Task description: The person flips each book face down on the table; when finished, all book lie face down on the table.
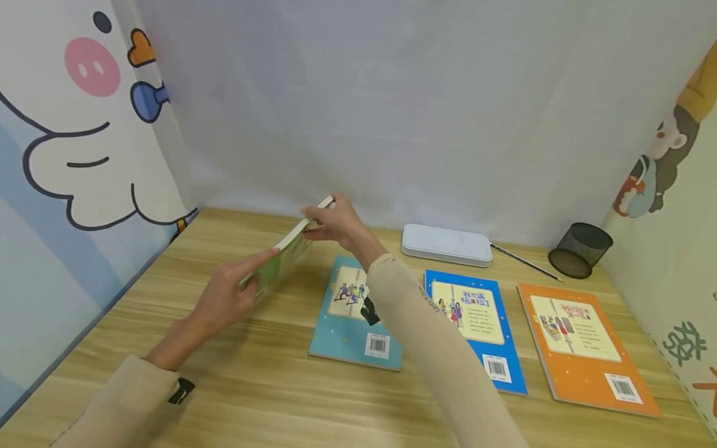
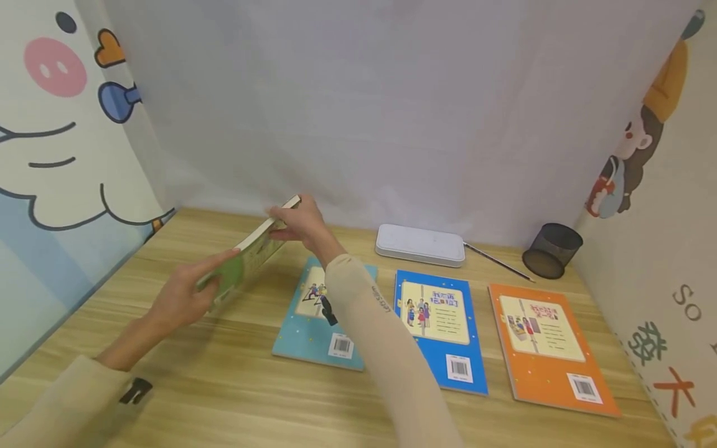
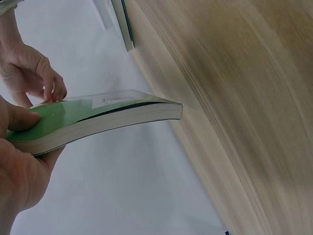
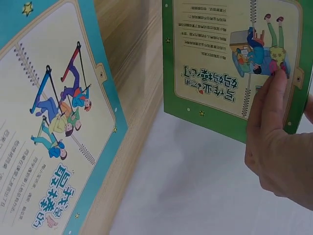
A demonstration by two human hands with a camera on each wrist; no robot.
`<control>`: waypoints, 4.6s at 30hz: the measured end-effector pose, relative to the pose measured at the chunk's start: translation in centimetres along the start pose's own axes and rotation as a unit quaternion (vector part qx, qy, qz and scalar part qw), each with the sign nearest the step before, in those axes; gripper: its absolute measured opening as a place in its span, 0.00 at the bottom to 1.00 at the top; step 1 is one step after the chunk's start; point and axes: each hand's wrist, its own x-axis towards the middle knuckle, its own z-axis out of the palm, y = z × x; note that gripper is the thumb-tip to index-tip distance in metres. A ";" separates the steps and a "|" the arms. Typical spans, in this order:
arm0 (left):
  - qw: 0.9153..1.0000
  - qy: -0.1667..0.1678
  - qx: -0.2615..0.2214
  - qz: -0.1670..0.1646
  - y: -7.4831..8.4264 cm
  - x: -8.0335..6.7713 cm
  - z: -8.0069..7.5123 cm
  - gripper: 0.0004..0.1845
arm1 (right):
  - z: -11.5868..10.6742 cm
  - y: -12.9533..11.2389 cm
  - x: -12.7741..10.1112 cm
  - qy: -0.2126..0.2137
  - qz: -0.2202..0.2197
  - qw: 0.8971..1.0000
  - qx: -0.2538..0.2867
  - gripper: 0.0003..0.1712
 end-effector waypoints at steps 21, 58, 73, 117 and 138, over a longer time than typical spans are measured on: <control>0.988 0.065 -0.100 -0.103 1.3 0.8 -0.3 0.33 | -2.7 2.8 0.4 -0.073 0.034 0.996 -0.046 0.43; 0.923 0.133 -0.235 -0.274 2.7 1.2 -1.1 0.35 | -3.9 6.5 0.8 -0.055 -0.094 0.986 0.123 0.30; 0.933 0.024 -0.145 -0.328 1.4 1.2 -2.6 0.38 | -4.2 7.0 0.9 -0.037 -0.083 0.989 0.119 0.33; 0.884 -0.107 -0.147 -0.431 -3.0 -1.5 -2.2 0.39 | -2.6 6.8 1.2 -0.043 -0.019 0.996 -0.075 0.53; 0.865 -0.189 -0.126 -0.446 -5.4 -3.2 -2.9 0.43 | -1.3 8.1 2.7 -0.069 0.047 0.989 -0.125 0.52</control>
